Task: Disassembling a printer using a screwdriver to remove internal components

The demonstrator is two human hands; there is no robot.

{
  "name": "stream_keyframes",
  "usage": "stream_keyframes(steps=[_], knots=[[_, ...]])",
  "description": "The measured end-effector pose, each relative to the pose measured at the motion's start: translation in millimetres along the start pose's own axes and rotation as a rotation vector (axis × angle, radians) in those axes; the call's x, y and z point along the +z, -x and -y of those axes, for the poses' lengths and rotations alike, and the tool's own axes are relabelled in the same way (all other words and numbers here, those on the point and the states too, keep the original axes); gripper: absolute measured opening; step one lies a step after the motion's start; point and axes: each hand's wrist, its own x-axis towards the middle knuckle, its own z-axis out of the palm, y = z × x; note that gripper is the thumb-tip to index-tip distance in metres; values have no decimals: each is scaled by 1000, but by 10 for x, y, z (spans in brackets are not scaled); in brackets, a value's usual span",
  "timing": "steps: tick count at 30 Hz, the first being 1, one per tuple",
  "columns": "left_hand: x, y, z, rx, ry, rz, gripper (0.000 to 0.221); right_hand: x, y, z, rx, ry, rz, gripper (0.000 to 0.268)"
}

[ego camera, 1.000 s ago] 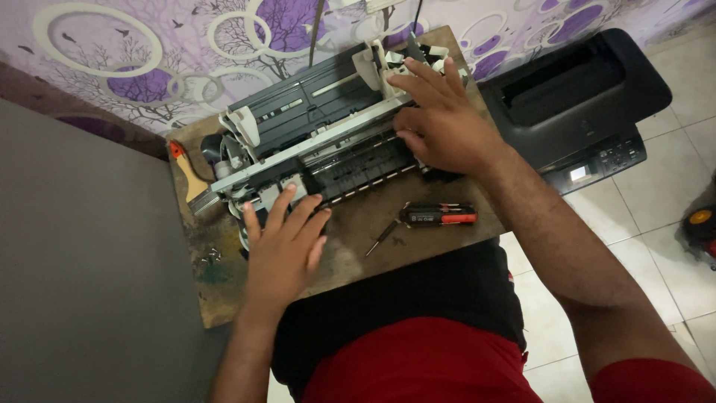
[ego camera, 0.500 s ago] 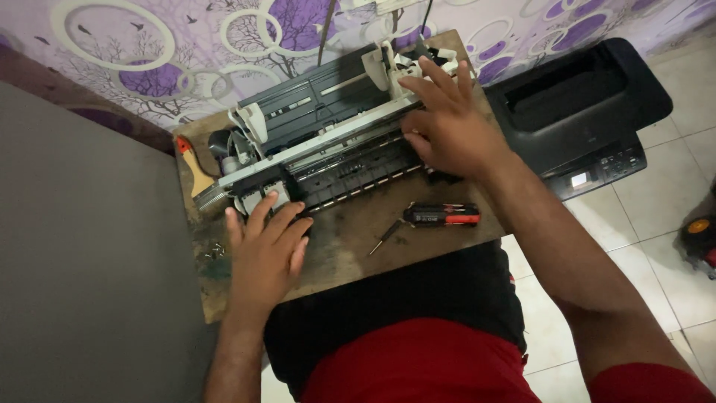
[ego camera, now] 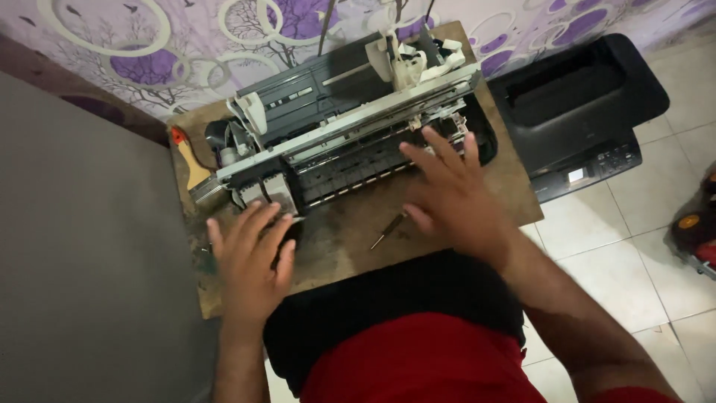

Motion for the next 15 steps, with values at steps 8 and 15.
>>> stream_keyframes(steps=[8, 15], knots=[[77, 38, 154, -29, 77, -162, 37, 181, 521, 294, 70, -81, -112, 26], [26, -422, 77, 9, 77, -129, 46, 335, 693, 224, 163, 58, -78, 50]])
